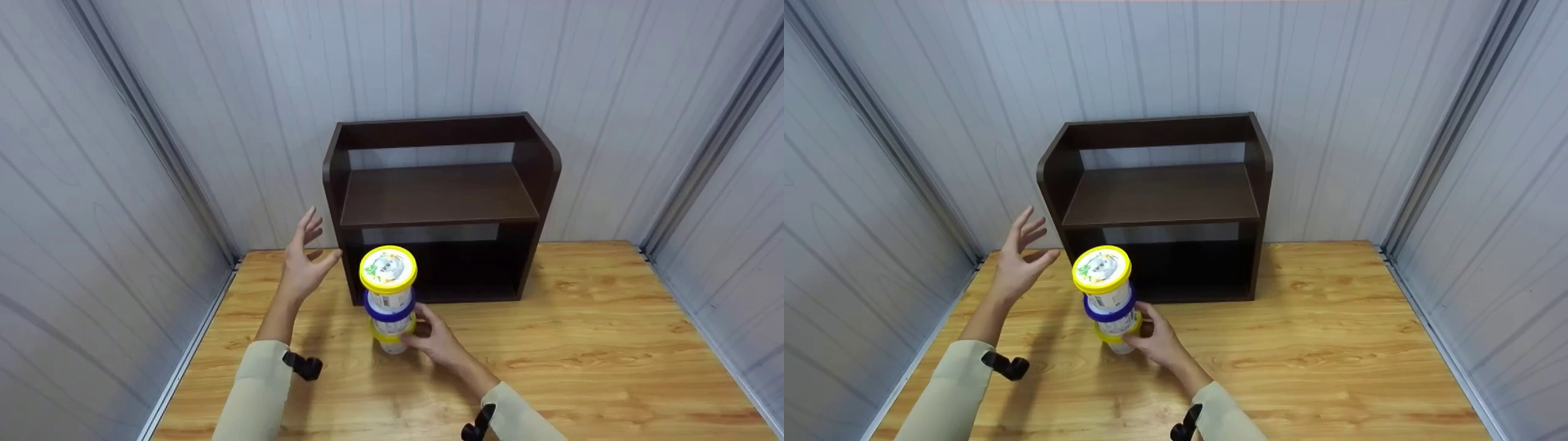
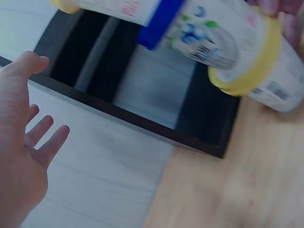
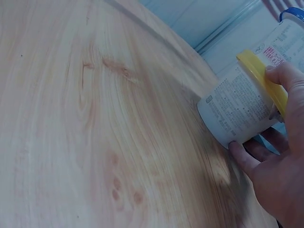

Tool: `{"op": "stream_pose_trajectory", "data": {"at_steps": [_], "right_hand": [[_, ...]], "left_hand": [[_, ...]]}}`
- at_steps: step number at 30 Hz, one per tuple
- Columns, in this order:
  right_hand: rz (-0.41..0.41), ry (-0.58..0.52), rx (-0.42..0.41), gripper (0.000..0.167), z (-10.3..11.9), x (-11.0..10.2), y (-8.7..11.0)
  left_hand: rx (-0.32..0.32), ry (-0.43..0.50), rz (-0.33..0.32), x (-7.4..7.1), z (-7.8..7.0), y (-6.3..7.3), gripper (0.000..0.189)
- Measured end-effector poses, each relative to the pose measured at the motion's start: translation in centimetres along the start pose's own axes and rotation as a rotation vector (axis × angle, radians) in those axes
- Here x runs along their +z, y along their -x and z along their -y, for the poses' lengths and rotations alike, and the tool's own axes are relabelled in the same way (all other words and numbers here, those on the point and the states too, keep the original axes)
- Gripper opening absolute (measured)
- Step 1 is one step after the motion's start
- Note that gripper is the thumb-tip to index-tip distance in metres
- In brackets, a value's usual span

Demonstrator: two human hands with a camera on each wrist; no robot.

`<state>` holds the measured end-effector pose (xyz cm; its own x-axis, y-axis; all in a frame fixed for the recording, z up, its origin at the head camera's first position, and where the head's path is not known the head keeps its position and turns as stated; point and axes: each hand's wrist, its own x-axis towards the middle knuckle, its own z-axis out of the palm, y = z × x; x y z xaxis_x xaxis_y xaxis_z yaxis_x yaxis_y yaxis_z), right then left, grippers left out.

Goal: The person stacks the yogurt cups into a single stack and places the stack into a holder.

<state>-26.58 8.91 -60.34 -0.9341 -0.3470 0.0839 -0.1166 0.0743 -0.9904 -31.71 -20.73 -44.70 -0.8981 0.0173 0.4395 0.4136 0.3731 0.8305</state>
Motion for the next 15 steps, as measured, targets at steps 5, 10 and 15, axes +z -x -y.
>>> {"op": "stream_pose_trajectory", "data": {"at_steps": [5,10,15], "right_hand": [[0.000,0.005,-0.002,0.076,0.1,0.0,0.0],[-0.006,-0.007,-0.002,0.076,0.1,0.0,0.0],[0.000,0.002,-0.014,0.075,0.1,0.1,0.0]], "left_hand": [[0.047,-0.014,0.001,-0.7,-1.7,-1.8,0.094],[0.052,-0.024,0.015,-1.1,-3.1,-3.4,0.095],[0.071,-0.043,0.026,-1.3,-4.2,-4.5,0.095]]}}
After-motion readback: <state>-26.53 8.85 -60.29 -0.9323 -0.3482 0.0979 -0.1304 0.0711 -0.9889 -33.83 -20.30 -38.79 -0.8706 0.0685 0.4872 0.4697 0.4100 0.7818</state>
